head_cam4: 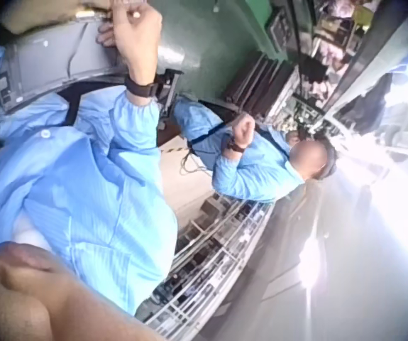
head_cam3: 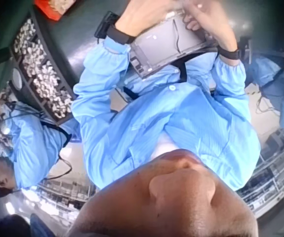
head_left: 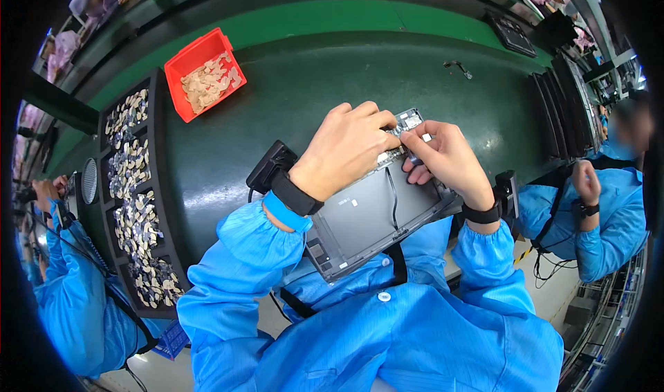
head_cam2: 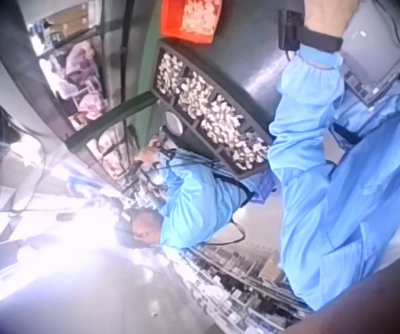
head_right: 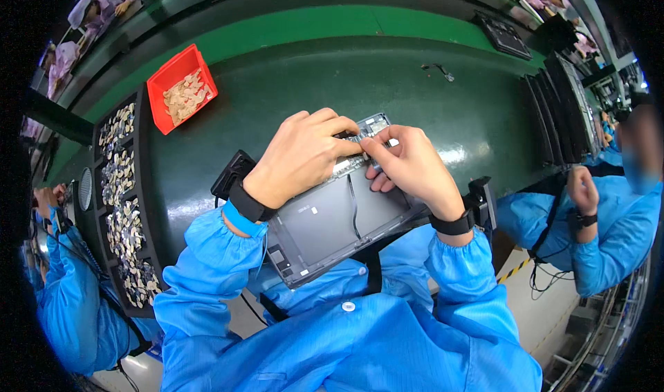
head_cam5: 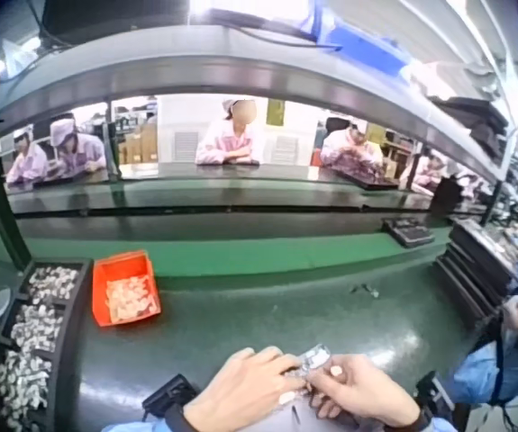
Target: Assembling electronic components into a laptop or tablet chassis on an assembly line.
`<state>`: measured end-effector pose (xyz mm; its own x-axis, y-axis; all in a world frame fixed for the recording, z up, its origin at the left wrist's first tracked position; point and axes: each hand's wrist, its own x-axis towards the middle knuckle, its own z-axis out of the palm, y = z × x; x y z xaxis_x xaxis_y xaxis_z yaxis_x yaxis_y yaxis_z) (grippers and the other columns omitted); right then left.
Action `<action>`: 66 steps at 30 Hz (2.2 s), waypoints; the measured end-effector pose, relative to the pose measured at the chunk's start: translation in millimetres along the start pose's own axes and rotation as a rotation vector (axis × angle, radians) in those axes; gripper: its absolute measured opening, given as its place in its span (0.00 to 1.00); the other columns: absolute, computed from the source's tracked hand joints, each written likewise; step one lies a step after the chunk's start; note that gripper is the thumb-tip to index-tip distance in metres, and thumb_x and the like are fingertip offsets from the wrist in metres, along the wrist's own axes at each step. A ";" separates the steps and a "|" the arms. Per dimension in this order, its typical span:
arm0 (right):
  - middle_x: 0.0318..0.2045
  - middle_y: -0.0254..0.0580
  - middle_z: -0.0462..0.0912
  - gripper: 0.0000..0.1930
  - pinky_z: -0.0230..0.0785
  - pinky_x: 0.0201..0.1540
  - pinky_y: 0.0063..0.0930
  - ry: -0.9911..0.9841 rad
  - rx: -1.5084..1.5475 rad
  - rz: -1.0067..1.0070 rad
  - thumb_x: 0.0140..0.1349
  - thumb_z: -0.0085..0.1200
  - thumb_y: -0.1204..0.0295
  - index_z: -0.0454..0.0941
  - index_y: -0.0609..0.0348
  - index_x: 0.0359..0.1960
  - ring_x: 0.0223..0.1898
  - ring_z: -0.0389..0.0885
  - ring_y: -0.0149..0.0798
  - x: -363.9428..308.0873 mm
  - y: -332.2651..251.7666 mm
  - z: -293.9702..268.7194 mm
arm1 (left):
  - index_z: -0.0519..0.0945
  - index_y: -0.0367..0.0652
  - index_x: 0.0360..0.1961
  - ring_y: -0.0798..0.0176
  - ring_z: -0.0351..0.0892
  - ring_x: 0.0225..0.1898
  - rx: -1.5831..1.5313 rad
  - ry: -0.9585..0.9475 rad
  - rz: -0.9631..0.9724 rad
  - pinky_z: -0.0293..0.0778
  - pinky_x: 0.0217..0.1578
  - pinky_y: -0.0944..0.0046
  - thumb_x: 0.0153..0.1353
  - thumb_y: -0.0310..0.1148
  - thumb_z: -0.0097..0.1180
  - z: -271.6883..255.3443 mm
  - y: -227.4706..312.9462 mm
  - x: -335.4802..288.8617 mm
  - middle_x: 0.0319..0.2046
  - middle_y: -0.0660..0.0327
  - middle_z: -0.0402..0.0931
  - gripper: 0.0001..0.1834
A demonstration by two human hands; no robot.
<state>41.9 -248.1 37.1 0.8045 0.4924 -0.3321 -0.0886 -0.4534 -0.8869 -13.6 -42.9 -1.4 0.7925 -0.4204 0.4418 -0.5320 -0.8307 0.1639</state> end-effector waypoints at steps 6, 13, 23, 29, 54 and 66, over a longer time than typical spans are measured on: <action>0.21 0.51 0.86 0.26 0.77 0.25 0.29 0.275 -0.371 -0.006 0.69 0.63 0.55 0.83 0.75 0.42 0.22 0.88 0.37 -26.0 -23.7 -11.0 | 0.91 0.53 0.42 0.61 0.79 0.52 -0.115 -0.014 -0.023 0.76 0.47 0.58 0.52 0.23 0.58 -0.5 -0.2 2.9 0.48 0.69 0.83 0.18; 0.28 0.46 0.88 0.15 0.78 0.28 0.23 0.107 -0.046 -0.183 0.69 0.63 0.69 0.83 0.75 0.44 0.27 0.88 0.33 -27.9 22.3 -35.9 | 0.89 0.49 0.45 0.56 0.78 0.57 -0.100 0.103 -0.065 0.71 0.55 0.53 0.53 0.23 0.59 -9.3 17.7 10.8 0.50 0.59 0.83 0.17; 0.33 0.45 0.87 0.19 0.75 0.23 0.18 0.030 0.413 -0.092 0.77 0.52 0.64 0.77 0.69 0.57 0.25 0.85 0.29 -4.7 70.7 -71.8 | 0.88 0.43 0.41 0.57 0.85 0.43 -0.386 -0.018 -0.038 0.74 0.48 0.60 0.63 0.34 0.64 13.4 42.0 30.2 0.43 0.61 0.88 0.09; 0.30 0.40 0.85 0.13 0.71 0.21 0.16 0.103 0.566 -0.169 0.75 0.55 0.69 0.81 0.67 0.51 0.22 0.81 0.25 -1.3 96.0 -75.8 | 0.89 0.44 0.40 0.59 0.84 0.44 -0.209 -0.091 0.005 0.73 0.45 0.59 0.61 0.33 0.66 9.6 49.4 37.4 0.41 0.63 0.87 0.08; 0.36 0.53 0.81 0.16 0.74 0.40 0.48 0.491 -0.466 -0.333 0.69 0.60 0.59 0.83 0.62 0.39 0.39 0.82 0.60 -35.1 69.8 -11.3 | 0.62 0.16 0.68 0.35 0.55 0.76 -0.011 -0.318 -0.198 0.56 0.75 0.44 0.59 0.53 0.68 2.6 121.6 3.0 0.70 0.32 0.61 0.53; 0.43 0.57 0.81 0.17 0.71 0.53 0.43 0.434 -0.359 -0.319 0.68 0.62 0.62 0.85 0.67 0.42 0.48 0.79 0.57 -28.5 69.0 -13.1 | 0.66 0.29 0.71 0.37 0.59 0.75 -0.007 -0.170 -0.282 0.52 0.72 0.31 0.47 0.57 0.71 7.4 110.1 -9.2 0.73 0.44 0.62 0.57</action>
<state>20.6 -303.2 -10.4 0.9298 0.3330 0.1571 0.3358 -0.5920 -0.7327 -77.3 -133.2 6.1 0.9472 -0.2291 0.2245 -0.2856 -0.9210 0.2650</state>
